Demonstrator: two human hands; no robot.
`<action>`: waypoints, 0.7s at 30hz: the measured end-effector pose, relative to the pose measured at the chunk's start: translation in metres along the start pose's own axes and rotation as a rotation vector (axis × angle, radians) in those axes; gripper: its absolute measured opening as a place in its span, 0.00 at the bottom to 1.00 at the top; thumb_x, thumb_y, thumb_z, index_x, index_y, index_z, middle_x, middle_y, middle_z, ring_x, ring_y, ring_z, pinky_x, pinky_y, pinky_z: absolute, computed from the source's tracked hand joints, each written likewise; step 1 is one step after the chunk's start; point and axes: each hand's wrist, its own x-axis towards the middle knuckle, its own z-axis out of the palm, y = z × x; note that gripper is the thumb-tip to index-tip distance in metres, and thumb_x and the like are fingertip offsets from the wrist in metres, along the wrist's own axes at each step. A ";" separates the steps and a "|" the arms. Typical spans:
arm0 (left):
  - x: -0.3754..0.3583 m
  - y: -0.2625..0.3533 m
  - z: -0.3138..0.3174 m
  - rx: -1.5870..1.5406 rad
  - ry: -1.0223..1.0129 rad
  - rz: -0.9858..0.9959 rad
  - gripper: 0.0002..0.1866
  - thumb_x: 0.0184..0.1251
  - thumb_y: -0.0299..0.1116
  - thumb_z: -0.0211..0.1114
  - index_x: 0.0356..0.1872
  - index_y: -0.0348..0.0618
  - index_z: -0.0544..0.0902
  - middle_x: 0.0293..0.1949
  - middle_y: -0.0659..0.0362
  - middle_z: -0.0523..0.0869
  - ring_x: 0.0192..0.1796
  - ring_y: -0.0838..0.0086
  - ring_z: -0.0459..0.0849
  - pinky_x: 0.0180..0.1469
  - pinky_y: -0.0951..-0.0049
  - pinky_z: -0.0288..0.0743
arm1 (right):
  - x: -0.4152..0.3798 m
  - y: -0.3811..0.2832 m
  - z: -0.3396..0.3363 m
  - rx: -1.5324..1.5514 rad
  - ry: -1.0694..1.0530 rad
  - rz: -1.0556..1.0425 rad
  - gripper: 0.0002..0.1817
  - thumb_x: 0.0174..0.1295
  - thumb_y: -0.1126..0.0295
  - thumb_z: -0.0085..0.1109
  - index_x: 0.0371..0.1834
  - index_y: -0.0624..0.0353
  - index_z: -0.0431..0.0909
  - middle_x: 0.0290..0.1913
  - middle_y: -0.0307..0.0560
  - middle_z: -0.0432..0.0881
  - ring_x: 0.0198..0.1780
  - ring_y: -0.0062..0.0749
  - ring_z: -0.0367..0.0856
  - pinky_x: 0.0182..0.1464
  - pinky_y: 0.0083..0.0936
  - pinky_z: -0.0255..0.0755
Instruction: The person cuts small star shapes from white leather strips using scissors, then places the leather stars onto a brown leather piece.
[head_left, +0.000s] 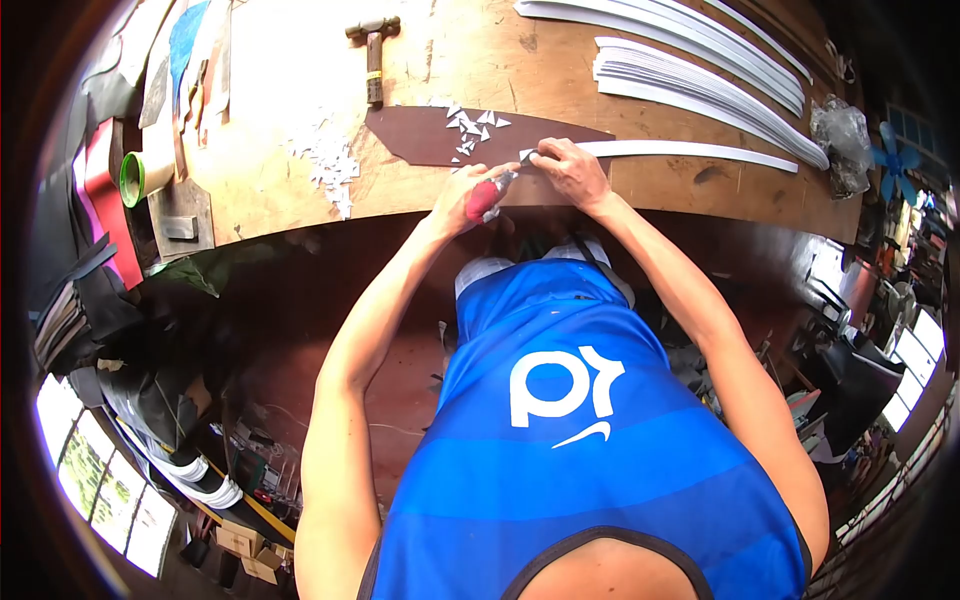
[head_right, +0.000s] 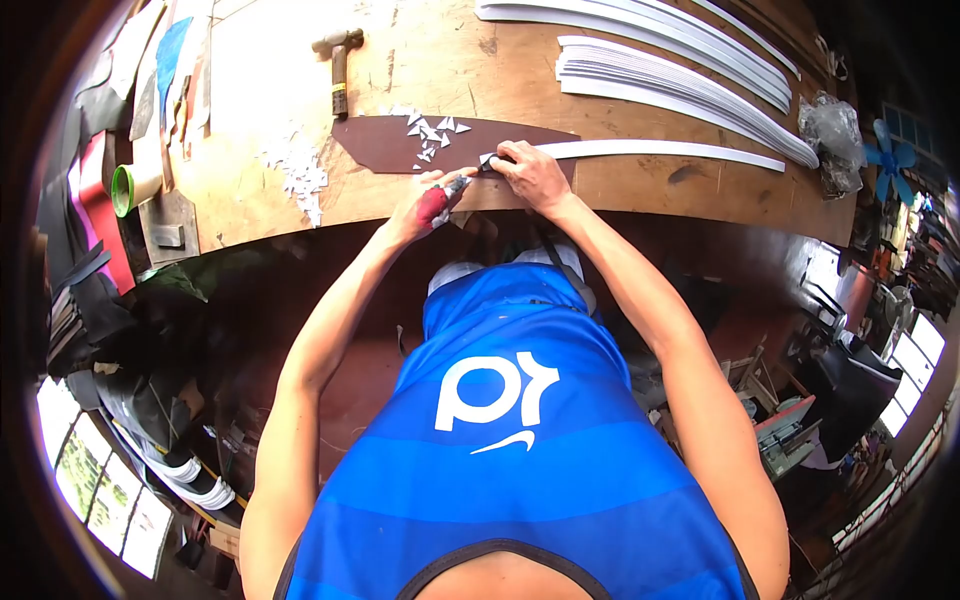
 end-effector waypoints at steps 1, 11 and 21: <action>0.000 -0.003 0.003 -0.015 0.033 0.055 0.32 0.54 0.31 0.68 0.65 0.49 0.78 0.35 0.54 0.84 0.35 0.58 0.81 0.40 0.60 0.78 | 0.000 0.001 -0.001 -0.001 -0.011 0.010 0.07 0.58 0.72 0.59 0.40 0.52 0.82 0.44 0.41 0.79 0.47 0.36 0.81 0.47 0.31 0.80; -0.007 -0.004 0.006 -0.360 0.102 -0.021 0.17 0.74 0.27 0.63 0.61 0.45 0.82 0.34 0.58 0.88 0.34 0.76 0.83 0.35 0.71 0.75 | 0.002 0.004 -0.001 -0.023 0.003 -0.030 0.08 0.58 0.71 0.60 0.40 0.51 0.82 0.43 0.40 0.78 0.45 0.35 0.81 0.43 0.31 0.80; 0.006 0.017 0.006 -0.346 0.363 -0.225 0.14 0.76 0.31 0.64 0.58 0.44 0.85 0.27 0.68 0.78 0.28 0.85 0.70 0.29 0.77 0.66 | 0.007 0.017 -0.005 0.011 -0.056 -0.143 0.09 0.59 0.70 0.59 0.41 0.52 0.83 0.45 0.40 0.78 0.45 0.34 0.80 0.44 0.30 0.80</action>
